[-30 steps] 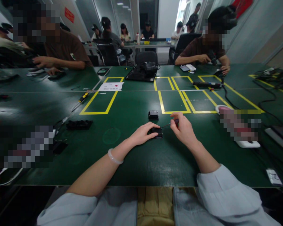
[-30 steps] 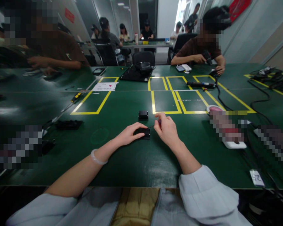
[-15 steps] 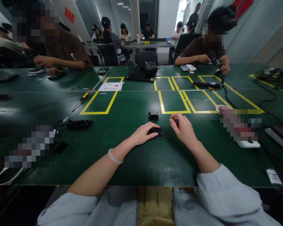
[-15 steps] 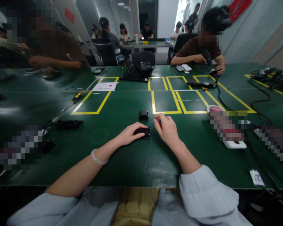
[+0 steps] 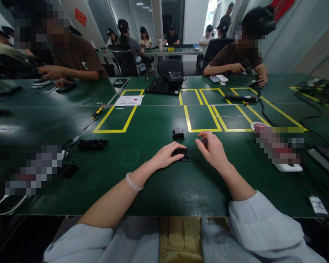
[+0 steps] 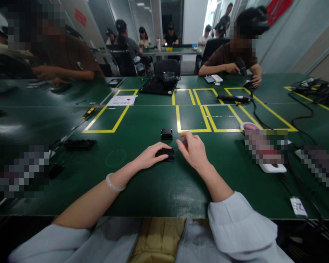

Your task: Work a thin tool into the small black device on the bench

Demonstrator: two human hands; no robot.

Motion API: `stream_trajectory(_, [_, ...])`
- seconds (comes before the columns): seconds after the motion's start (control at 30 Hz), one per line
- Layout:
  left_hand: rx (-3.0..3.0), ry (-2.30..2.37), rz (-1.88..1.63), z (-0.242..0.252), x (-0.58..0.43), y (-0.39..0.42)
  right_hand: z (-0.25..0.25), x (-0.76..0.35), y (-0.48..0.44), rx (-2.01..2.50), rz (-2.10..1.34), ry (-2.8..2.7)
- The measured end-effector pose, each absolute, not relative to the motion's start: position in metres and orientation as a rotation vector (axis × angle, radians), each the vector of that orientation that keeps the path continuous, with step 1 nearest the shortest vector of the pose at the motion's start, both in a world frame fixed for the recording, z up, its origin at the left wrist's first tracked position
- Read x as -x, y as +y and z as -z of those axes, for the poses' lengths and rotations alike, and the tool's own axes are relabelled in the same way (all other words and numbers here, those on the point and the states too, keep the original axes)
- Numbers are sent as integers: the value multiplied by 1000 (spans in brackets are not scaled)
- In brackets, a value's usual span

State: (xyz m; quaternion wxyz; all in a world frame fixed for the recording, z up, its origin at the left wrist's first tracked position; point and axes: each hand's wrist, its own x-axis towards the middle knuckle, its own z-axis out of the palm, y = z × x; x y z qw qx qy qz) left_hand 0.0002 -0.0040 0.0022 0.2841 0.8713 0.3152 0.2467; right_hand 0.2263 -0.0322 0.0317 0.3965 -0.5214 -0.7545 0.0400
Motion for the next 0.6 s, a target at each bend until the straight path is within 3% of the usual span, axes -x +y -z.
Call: stream_trajectory(0.6, [-2330, 844, -643, -3, 0, -3, -33, -226, -31, 1301, -119, -1913])
